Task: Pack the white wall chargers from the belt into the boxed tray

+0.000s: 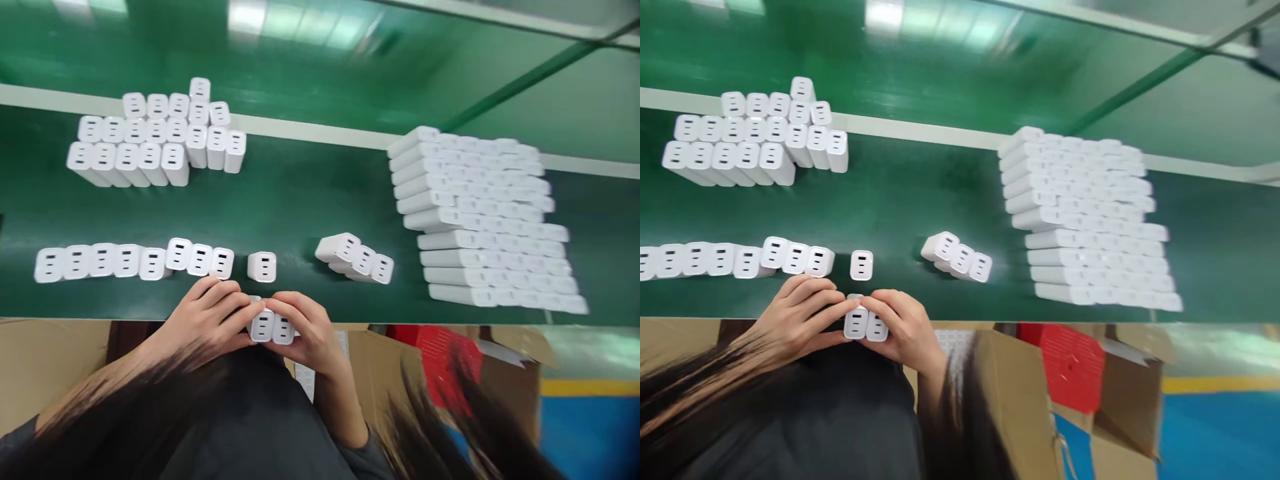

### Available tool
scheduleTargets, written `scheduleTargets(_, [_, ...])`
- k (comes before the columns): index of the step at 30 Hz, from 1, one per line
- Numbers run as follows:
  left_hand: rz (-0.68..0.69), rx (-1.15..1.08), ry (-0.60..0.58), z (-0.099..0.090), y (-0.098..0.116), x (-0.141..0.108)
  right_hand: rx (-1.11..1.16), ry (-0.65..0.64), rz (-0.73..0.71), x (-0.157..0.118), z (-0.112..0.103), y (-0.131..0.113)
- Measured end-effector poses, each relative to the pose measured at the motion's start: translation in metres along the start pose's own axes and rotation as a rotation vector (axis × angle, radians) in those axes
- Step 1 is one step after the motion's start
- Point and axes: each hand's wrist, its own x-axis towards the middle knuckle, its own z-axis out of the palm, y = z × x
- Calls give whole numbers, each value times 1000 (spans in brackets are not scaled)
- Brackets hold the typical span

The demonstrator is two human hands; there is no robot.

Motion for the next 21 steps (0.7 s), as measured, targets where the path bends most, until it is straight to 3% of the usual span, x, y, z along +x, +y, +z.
scheduleTargets(5, [-31,11,32,-3,0,0,-105,112,166,-34,-35,13])
scheduleTargets(11, [-121,-70,259,-19,-22,4,-364,298,449,-84,-95,51])
scheduleTargets(15, [-147,-90,327,-20,-25,9,-367,279,490,-75,-108,78])
scheduleTargets(21, [-166,-110,200,-18,-17,6,-292,230,497,-57,-112,94])
